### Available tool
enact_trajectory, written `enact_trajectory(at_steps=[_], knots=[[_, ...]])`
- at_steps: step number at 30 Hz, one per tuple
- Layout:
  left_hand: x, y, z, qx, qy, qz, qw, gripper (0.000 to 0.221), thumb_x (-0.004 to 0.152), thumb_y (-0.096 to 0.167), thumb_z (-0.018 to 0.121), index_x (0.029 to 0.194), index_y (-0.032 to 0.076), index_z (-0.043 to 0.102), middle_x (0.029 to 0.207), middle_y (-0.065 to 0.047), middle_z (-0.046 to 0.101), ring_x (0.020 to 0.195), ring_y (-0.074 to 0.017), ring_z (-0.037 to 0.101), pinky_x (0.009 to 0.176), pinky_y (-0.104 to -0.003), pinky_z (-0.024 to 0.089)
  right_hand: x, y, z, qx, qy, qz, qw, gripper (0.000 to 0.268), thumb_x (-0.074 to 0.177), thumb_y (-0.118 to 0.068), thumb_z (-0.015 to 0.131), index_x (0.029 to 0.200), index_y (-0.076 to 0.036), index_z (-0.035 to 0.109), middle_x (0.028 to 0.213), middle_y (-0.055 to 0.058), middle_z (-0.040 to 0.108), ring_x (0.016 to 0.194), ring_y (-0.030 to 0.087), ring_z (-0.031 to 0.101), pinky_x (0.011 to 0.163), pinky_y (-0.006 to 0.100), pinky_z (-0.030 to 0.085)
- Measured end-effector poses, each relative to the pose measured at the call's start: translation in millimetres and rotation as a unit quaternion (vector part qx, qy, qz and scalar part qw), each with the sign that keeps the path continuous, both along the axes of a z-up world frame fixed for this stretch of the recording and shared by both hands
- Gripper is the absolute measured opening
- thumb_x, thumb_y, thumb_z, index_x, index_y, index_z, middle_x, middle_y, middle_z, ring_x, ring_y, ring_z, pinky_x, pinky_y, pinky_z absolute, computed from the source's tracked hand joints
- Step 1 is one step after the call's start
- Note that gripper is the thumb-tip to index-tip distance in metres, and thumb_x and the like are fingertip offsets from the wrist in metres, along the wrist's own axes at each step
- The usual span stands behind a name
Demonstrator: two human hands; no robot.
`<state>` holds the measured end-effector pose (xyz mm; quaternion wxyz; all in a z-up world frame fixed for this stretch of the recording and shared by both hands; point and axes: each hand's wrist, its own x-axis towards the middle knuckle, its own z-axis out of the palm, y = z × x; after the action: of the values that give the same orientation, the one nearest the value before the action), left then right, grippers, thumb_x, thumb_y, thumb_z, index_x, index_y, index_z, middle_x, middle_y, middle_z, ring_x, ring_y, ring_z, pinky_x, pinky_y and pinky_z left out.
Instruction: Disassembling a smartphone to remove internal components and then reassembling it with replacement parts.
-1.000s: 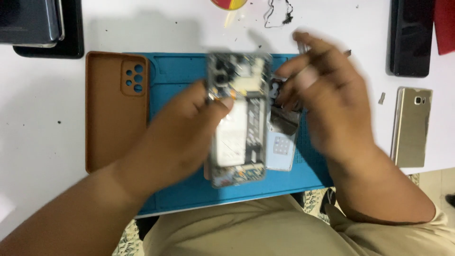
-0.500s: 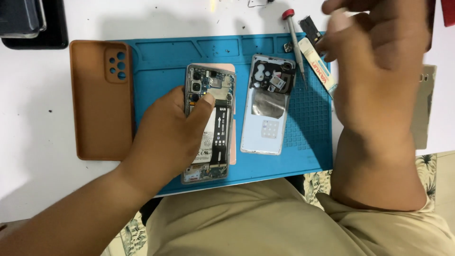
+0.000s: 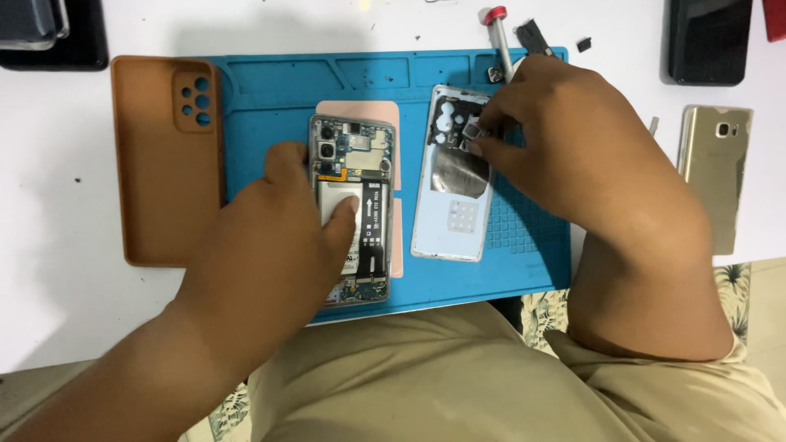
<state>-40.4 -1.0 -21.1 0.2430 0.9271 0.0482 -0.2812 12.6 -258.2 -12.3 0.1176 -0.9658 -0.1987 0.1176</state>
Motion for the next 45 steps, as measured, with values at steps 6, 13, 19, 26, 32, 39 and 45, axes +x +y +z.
enact_trajectory(at_steps=[6,13,19,26,32,39,45], knots=[[-7.6,-1.7,-6.8,0.1,-0.084,-0.102,0.986,0.054,0.105,0.052,0.056,0.119,0.001,0.045,0.076,-0.014,0.071,0.058,-0.0421,0.07,0.039,-0.053,0.048,2.1,7.1,-0.1,-0.021,0.021,-0.021,0.999,0.007,0.088,-0.011,0.07,0.089,-0.006,0.075,0.096,0.016,0.066,0.087,0.036,0.063,0.071,0.048,0.048],[-2.8,-10.2,1.9,0.114,-0.026,-0.105,0.988,0.054,0.106,0.052,0.054,0.123,0.002,0.043,0.073,-0.011,0.072,0.06,-0.0396,0.072,0.039,-0.051,0.051,1.2,11.7,4.8,-0.042,0.103,-0.078,0.991,0.011,0.093,-0.016,0.062,0.09,-0.006,0.063,0.107,0.016,0.061,0.087,0.035,0.061,0.074,0.047,0.047],[-1.2,-6.7,2.8,0.158,-0.053,-0.142,0.976,0.06,0.107,0.059,0.049,0.126,0.003,0.045,0.068,-0.009,0.07,0.052,-0.0341,0.071,0.036,-0.045,0.049,4.1,6.6,14.5,-0.022,0.137,-0.055,0.989,0.009,0.091,-0.012,0.06,0.083,-0.007,0.063,0.084,0.012,0.067,0.074,0.029,0.06,0.067,0.043,0.047],[24.2,6.9,33.4,0.312,-0.312,-0.269,0.856,0.059,0.118,0.074,0.043,0.102,0.018,0.051,0.04,0.009,0.056,0.036,-0.0155,0.05,0.091,-0.044,0.029,-22.0,-4.7,35.2,-0.102,0.167,-0.085,0.977,0.019,0.097,-0.02,0.062,0.083,-0.013,0.071,0.08,0.002,0.072,0.067,0.02,0.062,0.065,0.037,0.047],[63.3,18.9,4.7,-0.006,-0.142,-0.227,0.963,0.042,0.102,0.045,0.062,0.129,0.013,0.056,0.106,-0.011,0.073,0.083,-0.0426,0.069,0.049,-0.059,0.051,-26.7,-21.2,13.3,-0.007,0.122,-0.054,0.991,0.008,0.091,-0.018,0.072,0.095,-0.012,0.076,0.093,0.007,0.066,0.08,0.024,0.062,0.068,0.039,0.045],[72.9,46.9,-16.2,-0.014,-0.203,-0.336,0.92,0.057,0.088,0.055,0.072,0.131,0.019,0.062,0.126,-0.002,0.062,0.087,-0.0343,0.067,0.054,-0.053,0.053,-14.5,-13.5,-5.1,0.041,-0.015,-0.046,0.998,0.054,0.088,-0.017,0.086,0.137,-0.003,0.069,0.105,0.015,0.047,0.086,0.031,0.055,0.074,0.042,0.045],[71.1,48.3,-10.2,0.003,-0.179,-0.355,0.918,0.075,0.077,0.062,0.079,0.136,0.021,0.056,0.13,-0.002,0.051,0.077,-0.0362,0.065,0.044,-0.052,0.051,-8.5,-9.8,-2.0,0.039,0.025,-0.064,0.997,0.05,0.086,-0.018,0.086,0.13,-0.002,0.068,0.109,0.016,0.052,0.096,0.032,0.058,0.081,0.042,0.047]])
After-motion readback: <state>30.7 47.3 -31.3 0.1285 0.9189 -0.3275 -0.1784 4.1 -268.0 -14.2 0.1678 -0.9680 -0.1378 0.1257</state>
